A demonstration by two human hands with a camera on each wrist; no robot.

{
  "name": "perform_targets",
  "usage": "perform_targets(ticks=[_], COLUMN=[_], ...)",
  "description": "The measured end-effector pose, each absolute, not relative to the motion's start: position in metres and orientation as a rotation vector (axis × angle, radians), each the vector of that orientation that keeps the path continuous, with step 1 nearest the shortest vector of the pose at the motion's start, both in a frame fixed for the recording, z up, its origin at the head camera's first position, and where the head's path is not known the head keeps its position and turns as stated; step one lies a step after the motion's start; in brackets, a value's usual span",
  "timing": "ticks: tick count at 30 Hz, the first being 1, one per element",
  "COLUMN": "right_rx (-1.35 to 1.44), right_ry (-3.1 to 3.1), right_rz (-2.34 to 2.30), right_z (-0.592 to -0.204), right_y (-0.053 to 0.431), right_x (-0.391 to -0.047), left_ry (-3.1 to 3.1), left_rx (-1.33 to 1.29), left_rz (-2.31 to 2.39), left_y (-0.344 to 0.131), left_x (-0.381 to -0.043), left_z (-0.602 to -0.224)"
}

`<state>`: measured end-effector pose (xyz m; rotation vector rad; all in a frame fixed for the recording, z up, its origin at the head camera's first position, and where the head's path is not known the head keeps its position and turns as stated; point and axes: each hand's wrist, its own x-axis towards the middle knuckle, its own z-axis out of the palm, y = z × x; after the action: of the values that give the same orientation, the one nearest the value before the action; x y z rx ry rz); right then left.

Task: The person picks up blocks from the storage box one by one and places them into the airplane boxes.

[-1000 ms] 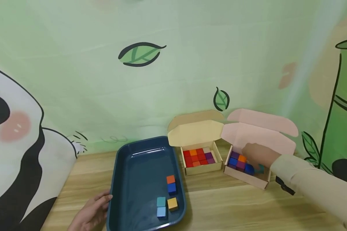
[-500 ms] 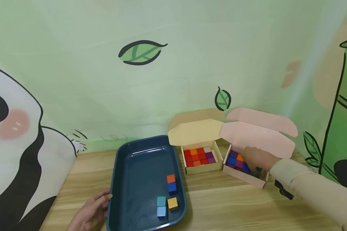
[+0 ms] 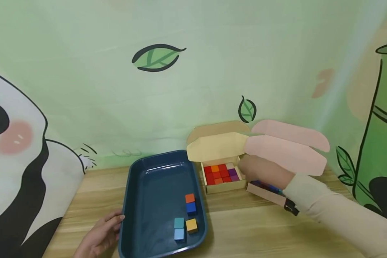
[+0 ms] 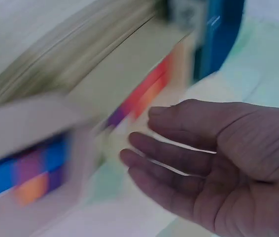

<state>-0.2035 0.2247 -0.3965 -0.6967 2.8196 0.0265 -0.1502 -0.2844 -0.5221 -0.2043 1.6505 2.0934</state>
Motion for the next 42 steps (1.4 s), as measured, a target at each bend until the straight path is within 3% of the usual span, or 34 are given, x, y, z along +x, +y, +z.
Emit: perform_targets(ticks=[7,16,21,33,42], right_rx=[-1.045,-1.482,-1.71,-1.773,-1.653], right_ry=[2.743,2.362,2.234,2.189,2.299], right_rz=[-0.091,0.193,0.269,0.509,0.235], right_z=[-0.388,-0.429,-0.442,-0.446,-0.439], right_y=[0.122,0.04,0.025,0.021,0.031], right_x=[-0.19,-0.156,-0.15,-0.152,-0.162], left_ry=[1.653,1.673,1.676,1.694,1.72], left_rx=[-0.201,-0.202,-0.209,-0.197,-0.251], left_rz=[2.108,2.084,2.085,2.071,2.088], left_y=[-0.287,-0.283,-0.283,-0.288,-0.281], left_x=[-0.15,-0.148,-0.148,-0.149,-0.149], left_z=[-0.519,-0.523,-0.525,-0.52,-0.519])
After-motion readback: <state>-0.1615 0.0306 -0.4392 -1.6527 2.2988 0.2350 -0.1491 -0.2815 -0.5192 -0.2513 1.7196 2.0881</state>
